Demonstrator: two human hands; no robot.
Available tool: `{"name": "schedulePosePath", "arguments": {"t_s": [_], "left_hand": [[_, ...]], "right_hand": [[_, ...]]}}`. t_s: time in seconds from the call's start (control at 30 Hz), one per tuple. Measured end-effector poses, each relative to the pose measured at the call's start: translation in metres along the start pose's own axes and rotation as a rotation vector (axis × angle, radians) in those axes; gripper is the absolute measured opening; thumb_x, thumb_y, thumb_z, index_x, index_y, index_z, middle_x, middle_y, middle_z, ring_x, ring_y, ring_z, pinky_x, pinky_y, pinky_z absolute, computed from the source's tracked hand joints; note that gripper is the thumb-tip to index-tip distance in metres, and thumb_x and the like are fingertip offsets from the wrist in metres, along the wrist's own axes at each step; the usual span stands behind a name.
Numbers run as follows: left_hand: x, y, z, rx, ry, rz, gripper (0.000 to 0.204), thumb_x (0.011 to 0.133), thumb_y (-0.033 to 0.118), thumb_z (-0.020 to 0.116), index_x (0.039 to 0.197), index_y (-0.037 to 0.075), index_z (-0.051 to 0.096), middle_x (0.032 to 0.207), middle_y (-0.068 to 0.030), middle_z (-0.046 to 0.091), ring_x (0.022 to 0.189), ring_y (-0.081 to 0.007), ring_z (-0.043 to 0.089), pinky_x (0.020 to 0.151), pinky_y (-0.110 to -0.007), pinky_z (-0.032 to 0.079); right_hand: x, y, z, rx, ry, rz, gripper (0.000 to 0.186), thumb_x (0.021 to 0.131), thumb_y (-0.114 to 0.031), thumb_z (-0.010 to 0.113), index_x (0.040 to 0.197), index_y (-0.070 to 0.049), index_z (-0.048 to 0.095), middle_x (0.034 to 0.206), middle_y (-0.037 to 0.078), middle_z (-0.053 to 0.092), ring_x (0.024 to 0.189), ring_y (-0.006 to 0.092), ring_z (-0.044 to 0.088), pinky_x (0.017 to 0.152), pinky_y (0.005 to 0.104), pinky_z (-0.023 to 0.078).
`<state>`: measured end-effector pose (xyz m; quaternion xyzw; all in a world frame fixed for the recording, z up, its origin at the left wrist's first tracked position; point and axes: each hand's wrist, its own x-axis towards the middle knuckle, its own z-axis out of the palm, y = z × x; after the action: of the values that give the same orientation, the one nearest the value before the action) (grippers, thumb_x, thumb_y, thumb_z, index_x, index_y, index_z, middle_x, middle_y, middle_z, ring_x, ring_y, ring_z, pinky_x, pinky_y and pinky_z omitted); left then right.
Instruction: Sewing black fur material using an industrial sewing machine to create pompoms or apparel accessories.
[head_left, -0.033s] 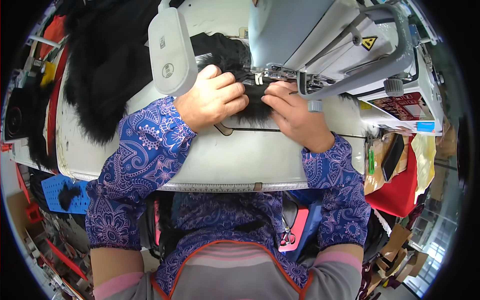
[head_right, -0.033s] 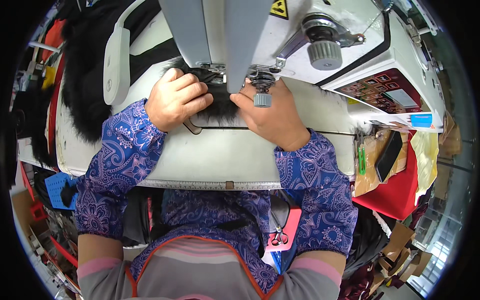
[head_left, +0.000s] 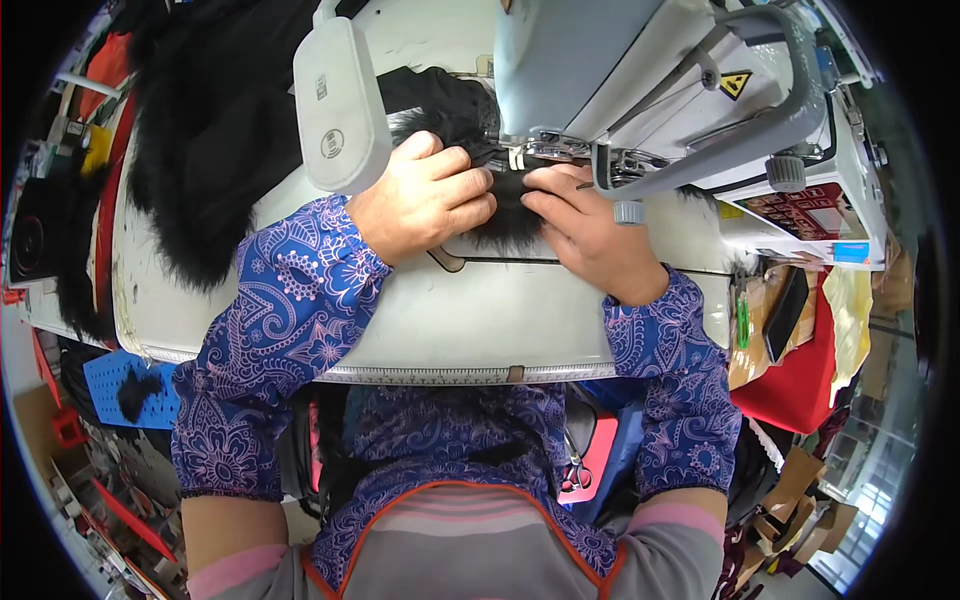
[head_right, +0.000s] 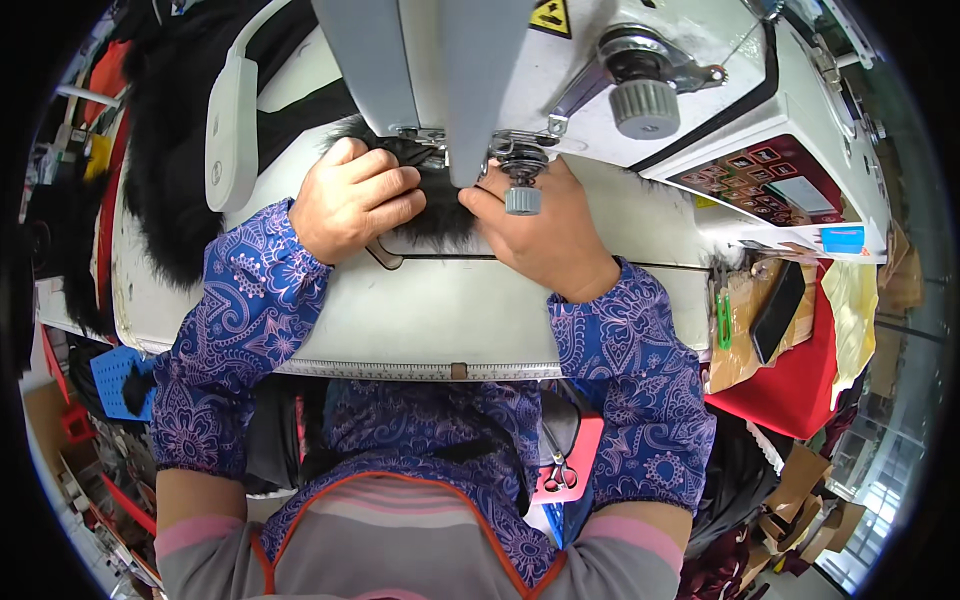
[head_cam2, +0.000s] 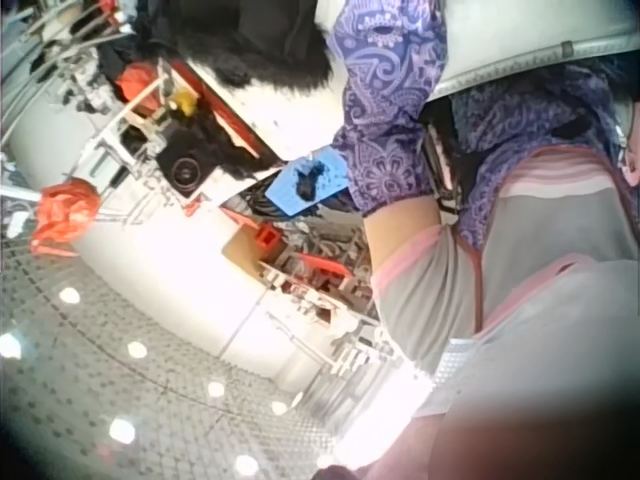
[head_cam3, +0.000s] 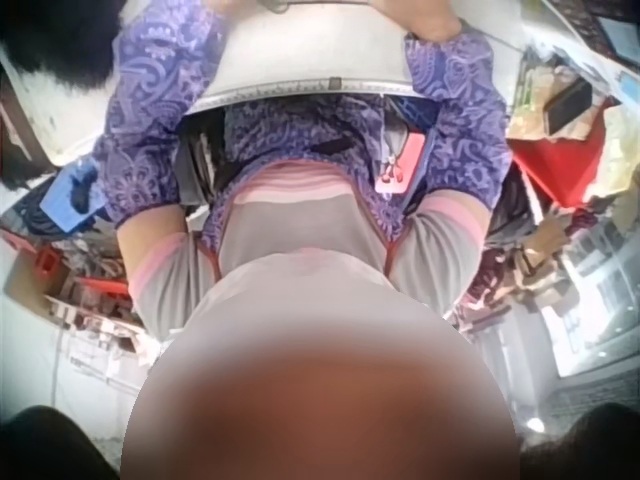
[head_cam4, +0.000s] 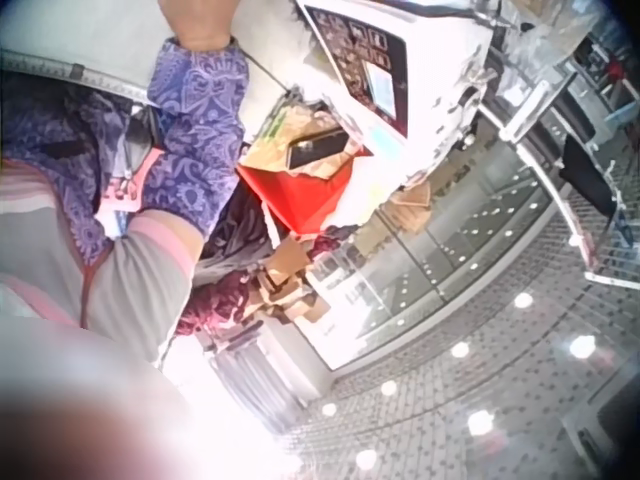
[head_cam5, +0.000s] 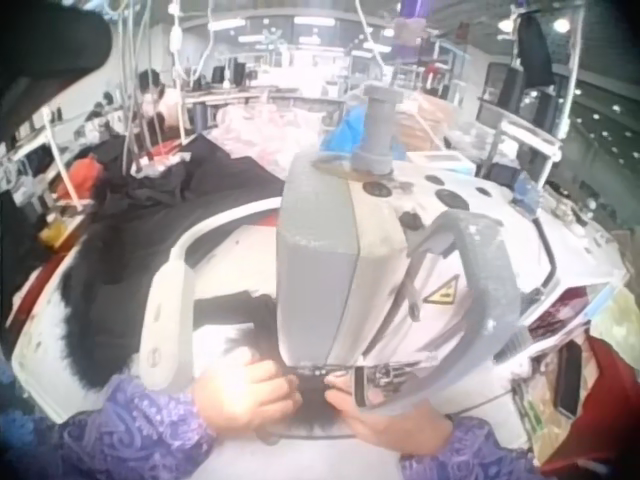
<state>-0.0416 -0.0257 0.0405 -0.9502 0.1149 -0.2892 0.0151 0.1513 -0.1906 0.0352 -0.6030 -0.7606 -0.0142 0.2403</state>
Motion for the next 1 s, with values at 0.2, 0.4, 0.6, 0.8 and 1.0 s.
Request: {"name": "schedulePosePath", "arguments": {"t_s": [0.2,0.4,0.6,0.8,1.0], "left_hand": [[-0.001,-0.001,0.002,-0.009,-0.029,-0.083,0.021,0.073,0.016,0.063,0.092,0.01,0.069,0.097,-0.0009,0.065,0.093,-0.0167,0.06,0.078,-0.033,0.044],[0.001,0.004,-0.012,-0.25,-0.144,-0.018,0.035,0.066,0.019,0.074,0.099,0.008,0.07,0.101,-0.0048,0.066,0.103,-0.0226,0.062,0.091,-0.037,0.046],[0.002,0.01,-0.014,-0.178,-0.22,-0.132,0.041,0.072,0.026,0.076,0.107,0.006,0.069,0.11,-0.0075,0.067,0.109,-0.0231,0.062,0.099,-0.04,0.042],[-0.006,0.007,-0.014,-0.045,-0.2,-0.191,0.036,0.079,0.025,0.072,0.111,0.008,0.067,0.12,-0.0075,0.066,0.113,-0.0245,0.061,0.1,-0.045,0.04],[-0.007,0.004,-0.011,-0.151,-0.208,-0.076,0.041,0.074,0.018,0.073,0.112,0.006,0.066,0.122,-0.0087,0.065,0.118,-0.0254,0.06,0.1,-0.045,0.044]], "right_hand": [[0.004,-0.003,-0.004,-0.026,0.007,-0.001,0.027,0.07,-0.002,0.071,0.096,-0.008,0.066,0.103,0.0,0.063,0.106,0.022,0.06,0.09,0.0361,0.049],[0.004,-0.006,-0.007,-0.126,0.006,0.034,0.027,0.07,-0.003,0.071,0.096,-0.009,0.066,0.103,-0.001,0.063,0.106,0.022,0.061,0.09,0.0371,0.049],[0.001,0.0,0.0,-0.008,0.057,-0.04,0.03,0.07,-0.003,0.071,0.099,-0.01,0.067,0.107,0.001,0.065,0.108,0.0218,0.061,0.09,0.0365,0.05],[-0.001,-0.007,-0.006,-0.097,-0.017,0.024,0.034,0.07,-0.005,0.071,0.103,-0.011,0.068,0.112,0.001,0.065,0.111,0.0214,0.061,0.091,0.0368,0.05],[0.0,-0.006,-0.003,-0.101,0.04,-0.023,0.034,0.071,-0.007,0.071,0.104,-0.013,0.069,0.113,0.0,0.066,0.111,0.0206,0.061,0.091,0.0368,0.049]]}}
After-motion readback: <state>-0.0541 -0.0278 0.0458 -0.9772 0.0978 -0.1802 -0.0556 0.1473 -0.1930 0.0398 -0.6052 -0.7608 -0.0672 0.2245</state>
